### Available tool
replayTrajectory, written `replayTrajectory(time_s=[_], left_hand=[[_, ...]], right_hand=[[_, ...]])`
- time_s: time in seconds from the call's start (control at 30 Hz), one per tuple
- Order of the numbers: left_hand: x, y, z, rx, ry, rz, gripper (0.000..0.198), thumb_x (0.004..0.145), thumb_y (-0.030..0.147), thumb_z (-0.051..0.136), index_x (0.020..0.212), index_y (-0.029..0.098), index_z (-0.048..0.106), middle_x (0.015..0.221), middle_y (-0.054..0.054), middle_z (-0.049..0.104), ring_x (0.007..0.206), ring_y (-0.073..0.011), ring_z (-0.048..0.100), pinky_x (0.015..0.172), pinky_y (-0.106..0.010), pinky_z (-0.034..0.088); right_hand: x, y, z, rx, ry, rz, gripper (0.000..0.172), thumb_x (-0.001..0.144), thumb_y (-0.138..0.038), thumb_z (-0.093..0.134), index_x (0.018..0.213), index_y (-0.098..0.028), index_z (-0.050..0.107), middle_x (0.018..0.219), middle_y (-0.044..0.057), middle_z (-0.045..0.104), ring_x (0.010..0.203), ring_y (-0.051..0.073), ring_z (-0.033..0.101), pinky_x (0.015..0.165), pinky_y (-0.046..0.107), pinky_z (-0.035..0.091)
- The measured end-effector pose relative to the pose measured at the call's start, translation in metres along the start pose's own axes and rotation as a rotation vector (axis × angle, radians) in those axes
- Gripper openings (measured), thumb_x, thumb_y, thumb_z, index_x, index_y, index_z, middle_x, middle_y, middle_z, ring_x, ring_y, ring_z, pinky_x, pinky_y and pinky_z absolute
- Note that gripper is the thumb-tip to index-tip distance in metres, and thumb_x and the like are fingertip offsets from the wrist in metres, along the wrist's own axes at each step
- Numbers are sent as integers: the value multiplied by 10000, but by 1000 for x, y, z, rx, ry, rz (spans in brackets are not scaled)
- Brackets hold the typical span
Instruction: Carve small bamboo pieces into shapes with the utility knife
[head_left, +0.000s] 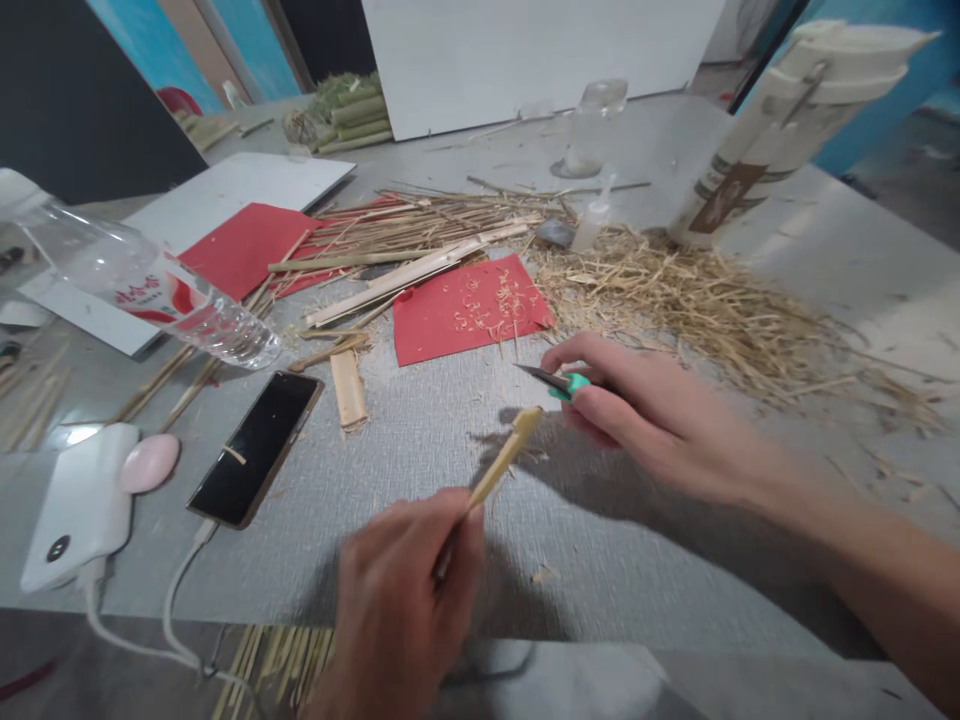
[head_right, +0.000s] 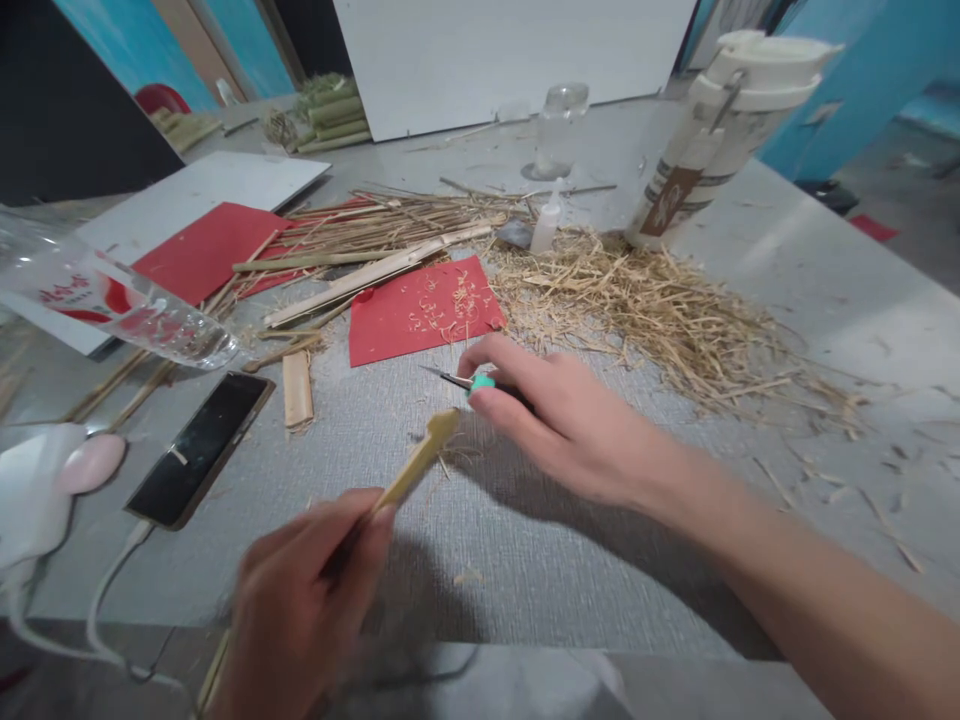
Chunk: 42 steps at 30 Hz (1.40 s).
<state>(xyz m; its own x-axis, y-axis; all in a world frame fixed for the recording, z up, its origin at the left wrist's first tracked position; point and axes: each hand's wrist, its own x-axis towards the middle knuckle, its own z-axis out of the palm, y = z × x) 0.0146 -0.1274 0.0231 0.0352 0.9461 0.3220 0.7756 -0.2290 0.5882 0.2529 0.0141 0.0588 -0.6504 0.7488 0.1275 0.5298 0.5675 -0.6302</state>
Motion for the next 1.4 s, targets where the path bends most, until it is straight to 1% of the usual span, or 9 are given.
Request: replayTrajectory(time_s=[0.07, 0.2, 0.33, 0.47, 0.7, 0.97, 1.2, 1.3, 1.4], left_hand=[[3, -8, -6, 185, 8, 28, 289, 1081, 231, 570, 813, 210, 677, 680, 28, 666, 582, -122, 594, 599, -259, 405], [7, -20, -7, 399, -111, -8, 391, 1106, 301, 525, 731, 225, 605, 609, 25, 608, 511, -141, 525, 551, -303, 310], [8, -24, -1, 403, -179, -7, 409, 1119, 296, 499, 727, 225, 590, 510, 44, 555, 438, -138, 515, 518, -303, 274], [8, -25, 2, 399, -150, 21, 417, 1140, 295, 479, 747, 220, 597, 514, 42, 578, 430, -133, 546, 512, -303, 292], [6, -27, 3, 370, -105, 63, 402, 1159, 305, 466, 799, 218, 623, 532, 46, 605, 424, -126, 539, 512, -296, 313], [5, -30, 4, 374, -139, 73, 386, 1164, 316, 443, 851, 221, 650, 523, 46, 609, 440, -141, 570, 526, -299, 322], [17, -20, 1, 470, -317, -72, 286, 1083, 285, 514, 848, 243, 670, 529, 13, 656, 452, -183, 591, 543, -335, 197], [26, -14, 3, 576, -403, -126, 249, 1090, 362, 549, 942, 253, 716, 578, -12, 705, 483, -212, 606, 567, -348, 138], [33, -12, 5, 649, -424, -153, 305, 1111, 418, 546, 925, 260, 729, 629, -27, 734, 520, -216, 616, 579, -358, 123]], right_hand=[[-3, -4, 2, -19, -51, 37, 260, 1169, -408, 425, 1310, -253, 579, 792, -14, 714, 653, 181, 628, 630, 301, 394], [-7, -9, 11, -116, -140, 19, 281, 1175, -439, 418, 1329, -260, 570, 888, 26, 760, 731, 208, 682, 630, 304, 384], [-7, -8, 20, -253, -204, 12, 286, 1176, -416, 396, 1276, -232, 591, 750, 17, 704, 606, 193, 601, 589, 320, 270], [-12, -5, 26, -364, -254, 22, 192, 1156, -353, 435, 1095, -234, 572, 707, 2, 666, 530, 153, 487, 582, 338, 190], [-13, -8, 30, -395, -280, 39, 119, 1125, -276, 440, 1080, -238, 543, 737, 2, 662, 538, 148, 481, 590, 335, 185], [-14, -5, 35, -450, -247, 13, 76, 1083, -244, 495, 1124, -248, 560, 732, -15, 656, 523, 145, 457, 585, 339, 153], [-14, -6, 36, -448, -248, 13, 57, 1068, -247, 502, 1103, -245, 546, 714, -17, 649, 517, 145, 442, 575, 338, 141], [-13, -7, 36, -449, -254, 23, 62, 1072, -249, 499, 1115, -242, 544, 738, -6, 669, 525, 146, 459, 574, 336, 147], [-12, -8, 36, -457, -259, 33, 115, 1052, -194, 505, 1150, -234, 550, 780, 11, 700, 544, 147, 492, 578, 335, 154]])
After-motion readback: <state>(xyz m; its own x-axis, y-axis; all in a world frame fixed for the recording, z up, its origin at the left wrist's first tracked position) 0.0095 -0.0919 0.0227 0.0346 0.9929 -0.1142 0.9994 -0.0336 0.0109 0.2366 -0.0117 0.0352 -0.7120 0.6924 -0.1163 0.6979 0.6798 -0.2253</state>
